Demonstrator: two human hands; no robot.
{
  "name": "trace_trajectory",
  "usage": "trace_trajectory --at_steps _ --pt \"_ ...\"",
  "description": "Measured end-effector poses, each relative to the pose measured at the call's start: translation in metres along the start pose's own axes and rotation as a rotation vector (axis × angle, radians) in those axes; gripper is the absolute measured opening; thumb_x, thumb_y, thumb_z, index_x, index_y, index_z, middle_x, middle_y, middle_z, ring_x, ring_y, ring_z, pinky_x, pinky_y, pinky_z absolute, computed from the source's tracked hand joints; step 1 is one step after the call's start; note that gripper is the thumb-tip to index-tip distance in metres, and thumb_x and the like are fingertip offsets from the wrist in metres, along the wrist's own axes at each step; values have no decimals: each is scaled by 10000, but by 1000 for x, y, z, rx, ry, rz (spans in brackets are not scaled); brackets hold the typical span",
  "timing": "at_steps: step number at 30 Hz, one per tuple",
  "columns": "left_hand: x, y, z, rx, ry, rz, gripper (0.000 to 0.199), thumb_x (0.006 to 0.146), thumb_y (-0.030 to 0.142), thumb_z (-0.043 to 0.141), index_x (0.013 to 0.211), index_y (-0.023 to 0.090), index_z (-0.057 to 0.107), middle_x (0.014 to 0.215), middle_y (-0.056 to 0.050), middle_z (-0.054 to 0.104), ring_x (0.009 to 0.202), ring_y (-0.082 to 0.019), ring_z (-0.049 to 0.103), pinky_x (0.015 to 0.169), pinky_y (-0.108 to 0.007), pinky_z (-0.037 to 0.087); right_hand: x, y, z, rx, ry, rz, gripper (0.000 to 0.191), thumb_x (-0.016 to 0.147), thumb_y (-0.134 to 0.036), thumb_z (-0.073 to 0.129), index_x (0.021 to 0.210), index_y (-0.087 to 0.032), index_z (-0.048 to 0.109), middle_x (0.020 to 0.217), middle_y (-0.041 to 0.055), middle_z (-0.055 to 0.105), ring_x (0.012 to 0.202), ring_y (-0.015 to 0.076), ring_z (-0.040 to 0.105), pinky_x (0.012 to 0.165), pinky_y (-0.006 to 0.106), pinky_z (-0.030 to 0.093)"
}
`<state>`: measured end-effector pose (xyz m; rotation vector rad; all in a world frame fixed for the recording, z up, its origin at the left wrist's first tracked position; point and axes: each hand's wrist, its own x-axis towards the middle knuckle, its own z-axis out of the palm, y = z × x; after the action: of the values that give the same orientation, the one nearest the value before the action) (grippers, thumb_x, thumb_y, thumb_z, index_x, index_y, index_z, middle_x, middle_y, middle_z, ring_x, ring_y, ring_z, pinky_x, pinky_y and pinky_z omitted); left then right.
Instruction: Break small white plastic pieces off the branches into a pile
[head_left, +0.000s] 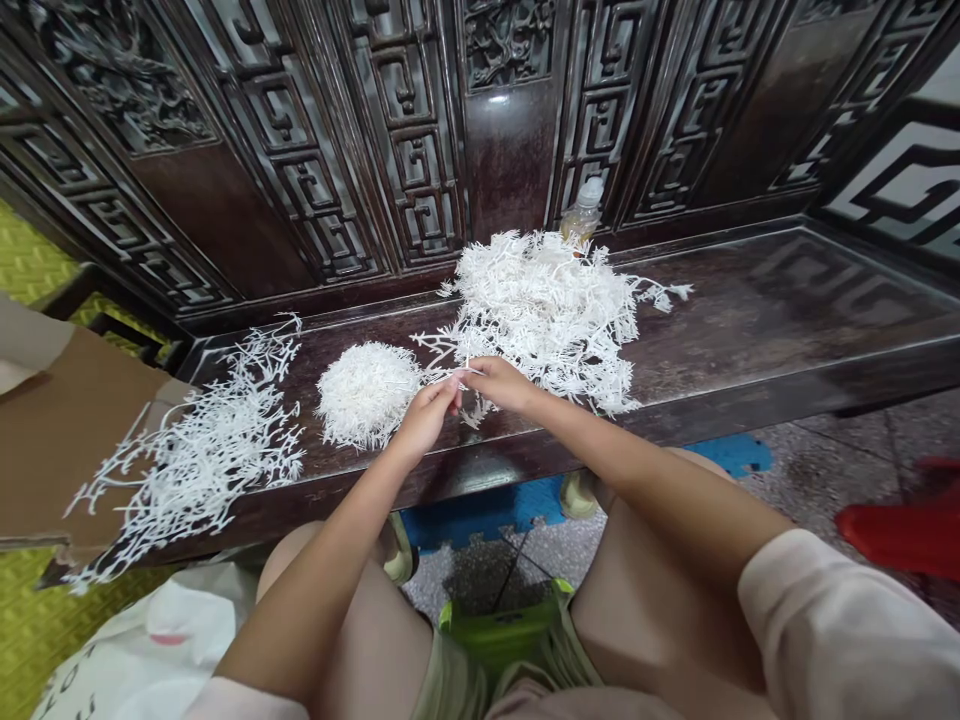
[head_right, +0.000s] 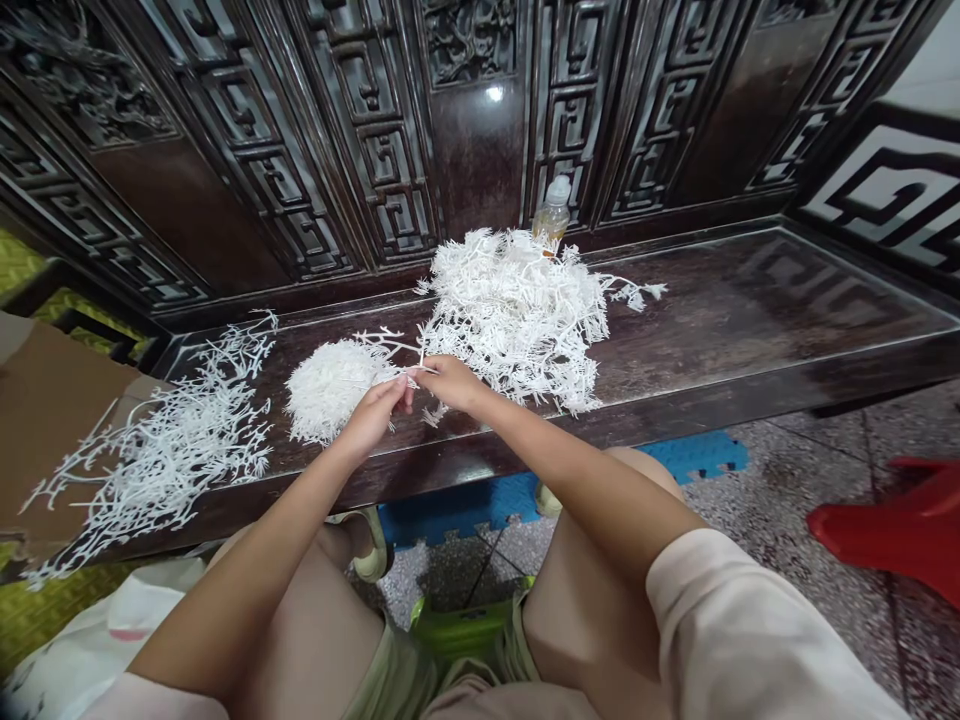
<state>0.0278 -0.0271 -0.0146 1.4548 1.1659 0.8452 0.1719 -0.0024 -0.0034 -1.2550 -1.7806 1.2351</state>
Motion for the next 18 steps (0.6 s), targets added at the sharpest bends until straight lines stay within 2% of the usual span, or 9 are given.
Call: trace_trajectory --at_steps 3,6,12,14,16,17,18 --pt "1 -3 2 -48 -12 16 347 752 470 409 584 171 456 585 8 456 564 -106 429 594 -243 351 0 0 -1 -10 -15 -16 342 724 -433 451 558 -149 543 579 -12 518 609 104 444 625 225 321" --pt "0 -3 4 -19 94 66 324 763 431 390 563 178 420 560 11 422 548 -109 404 578 -246 341 0 2 0 -34 41 -2 330 718 -428 462 572 -146 551 566 -12 502 591 105 431 603 228 316" --pt "-12 9 7 421 333 255 362 796 430 314 531 190 372 582 -24 430 632 -155 417 633 -280 340 5 14 7 3 130 63 326 698 -459 475 621 -158 573 584 3 506 598 127 450 604 246 329" --pt "-21 15 10 526 384 307 370 806 431 283 535 195 371 592 -35 442 647 -167 425 664 -298 340 9 23 2 9 258 148 308 687 -458 490 643 -162 562 657 27 534 663 149 474 638 261 335" --pt "-29 22 10 602 443 369 367 815 416 263 552 198 398 610 -45 457 671 -175 439 700 -312 333 14 35 -12 -10 439 270 274 666 -435 525 661 -162 549 744 58 550 744 172 484 681 281 331" --pt "-31 25 8 634 475 387 365 820 404 255 564 198 415 619 -48 464 682 -177 446 710 -314 327 16 40 -20 -22 478 318 266 660 -427 536 655 -161 542 757 70 550 760 181 483 689 291 327" --pt "-32 27 3 669 504 386 365 825 392 250 571 198 425 623 -49 468 686 -176 451 711 -313 323 17 43 -29 -32 458 350 273 656 -432 541 628 -161 532 732 71 545 740 184 480 680 297 324"
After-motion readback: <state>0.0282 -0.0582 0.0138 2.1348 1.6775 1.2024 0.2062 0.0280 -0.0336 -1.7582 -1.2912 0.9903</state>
